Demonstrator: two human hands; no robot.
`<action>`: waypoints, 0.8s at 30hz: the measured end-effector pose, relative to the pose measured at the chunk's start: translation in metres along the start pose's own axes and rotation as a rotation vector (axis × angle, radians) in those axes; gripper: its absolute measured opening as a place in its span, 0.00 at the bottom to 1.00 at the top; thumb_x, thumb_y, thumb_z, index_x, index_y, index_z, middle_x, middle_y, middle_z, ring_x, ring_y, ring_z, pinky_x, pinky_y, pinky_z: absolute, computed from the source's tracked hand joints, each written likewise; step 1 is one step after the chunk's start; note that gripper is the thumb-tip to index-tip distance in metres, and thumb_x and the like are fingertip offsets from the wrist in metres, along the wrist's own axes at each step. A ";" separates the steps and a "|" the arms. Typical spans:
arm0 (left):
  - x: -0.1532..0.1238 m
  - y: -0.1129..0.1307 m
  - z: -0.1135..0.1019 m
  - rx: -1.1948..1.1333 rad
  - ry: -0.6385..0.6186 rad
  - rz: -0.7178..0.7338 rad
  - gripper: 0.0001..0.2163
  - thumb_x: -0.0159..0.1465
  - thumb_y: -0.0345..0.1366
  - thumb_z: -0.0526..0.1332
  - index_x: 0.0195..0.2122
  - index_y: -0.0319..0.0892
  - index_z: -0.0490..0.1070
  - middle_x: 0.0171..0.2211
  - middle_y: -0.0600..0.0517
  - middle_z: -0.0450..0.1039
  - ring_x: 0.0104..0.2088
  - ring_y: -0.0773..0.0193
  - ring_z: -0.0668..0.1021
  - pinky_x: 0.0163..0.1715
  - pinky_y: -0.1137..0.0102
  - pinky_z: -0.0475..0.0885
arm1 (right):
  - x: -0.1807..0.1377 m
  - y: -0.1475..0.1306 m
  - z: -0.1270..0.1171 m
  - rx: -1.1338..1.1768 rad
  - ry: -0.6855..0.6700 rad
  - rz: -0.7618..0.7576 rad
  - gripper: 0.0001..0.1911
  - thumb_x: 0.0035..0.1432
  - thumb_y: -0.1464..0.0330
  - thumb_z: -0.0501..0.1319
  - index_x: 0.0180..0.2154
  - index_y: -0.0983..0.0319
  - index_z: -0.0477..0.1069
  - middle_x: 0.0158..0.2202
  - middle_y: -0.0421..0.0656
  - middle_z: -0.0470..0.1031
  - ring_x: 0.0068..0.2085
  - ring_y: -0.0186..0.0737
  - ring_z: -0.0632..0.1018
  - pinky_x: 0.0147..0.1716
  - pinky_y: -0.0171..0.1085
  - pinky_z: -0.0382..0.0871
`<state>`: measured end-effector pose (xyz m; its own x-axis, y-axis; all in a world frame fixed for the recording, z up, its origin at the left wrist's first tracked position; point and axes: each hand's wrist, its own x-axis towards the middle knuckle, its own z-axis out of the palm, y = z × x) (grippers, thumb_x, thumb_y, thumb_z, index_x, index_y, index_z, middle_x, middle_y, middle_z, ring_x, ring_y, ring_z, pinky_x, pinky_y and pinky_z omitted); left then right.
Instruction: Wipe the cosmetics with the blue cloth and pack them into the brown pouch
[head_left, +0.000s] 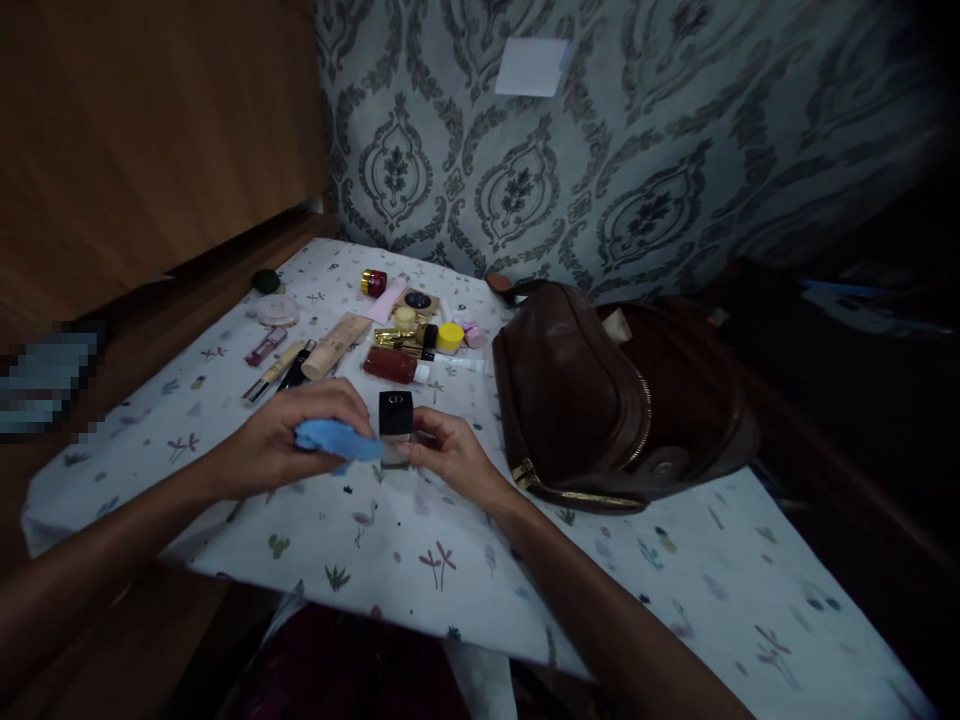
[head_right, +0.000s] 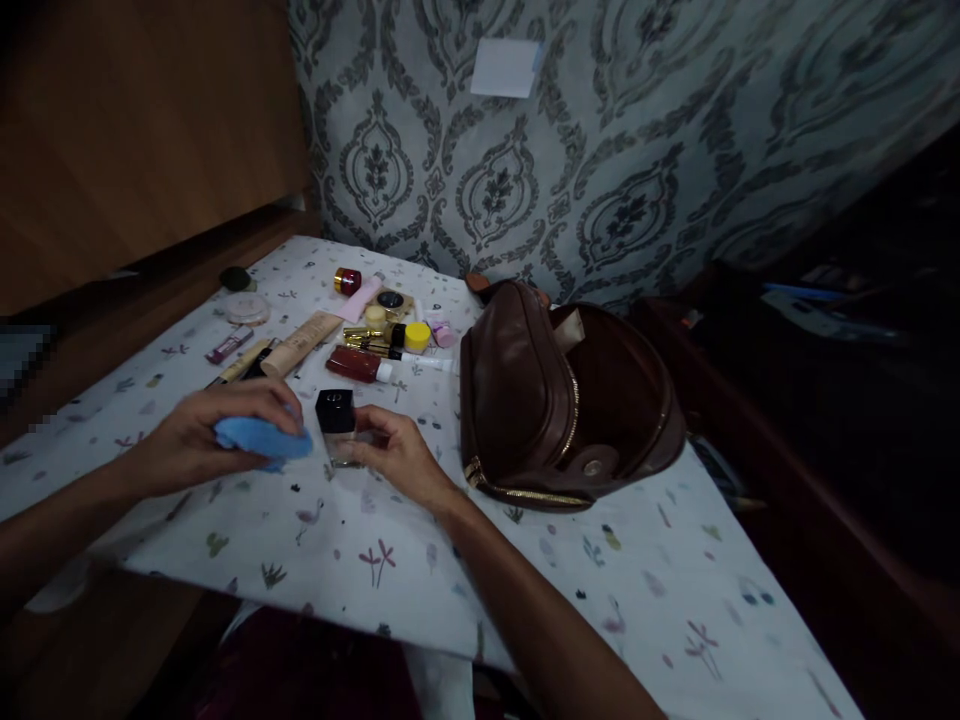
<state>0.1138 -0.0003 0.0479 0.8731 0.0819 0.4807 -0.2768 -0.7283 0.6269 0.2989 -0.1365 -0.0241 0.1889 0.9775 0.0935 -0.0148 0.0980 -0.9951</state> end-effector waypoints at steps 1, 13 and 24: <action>0.005 0.006 -0.002 0.049 0.082 0.002 0.05 0.64 0.34 0.62 0.41 0.43 0.75 0.37 0.49 0.76 0.40 0.61 0.78 0.40 0.65 0.75 | 0.000 -0.001 0.001 -0.018 -0.006 0.002 0.17 0.50 0.58 0.71 0.40 0.60 0.75 0.37 0.40 0.76 0.38 0.38 0.75 0.40 0.38 0.70; 0.017 0.019 -0.013 0.504 0.090 -0.023 0.09 0.65 0.30 0.56 0.42 0.44 0.74 0.41 0.49 0.72 0.42 0.61 0.76 0.39 0.68 0.73 | -0.003 0.000 0.006 -0.218 0.022 -0.037 0.15 0.53 0.58 0.69 0.39 0.59 0.75 0.38 0.41 0.76 0.38 0.39 0.75 0.37 0.38 0.71; -0.003 -0.010 0.043 0.670 0.201 0.179 0.14 0.62 0.23 0.56 0.48 0.42 0.68 0.45 0.43 0.69 0.45 0.55 0.72 0.42 0.61 0.73 | 0.002 0.002 0.003 0.056 -0.028 -0.021 0.16 0.47 0.68 0.69 0.40 0.59 0.71 0.36 0.38 0.73 0.38 0.36 0.74 0.36 0.34 0.71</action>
<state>0.1310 -0.0227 0.0140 0.7284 -0.0013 0.6851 -0.0471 -0.9977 0.0482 0.2959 -0.1340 -0.0255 0.1619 0.9800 0.1156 -0.0665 0.1277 -0.9896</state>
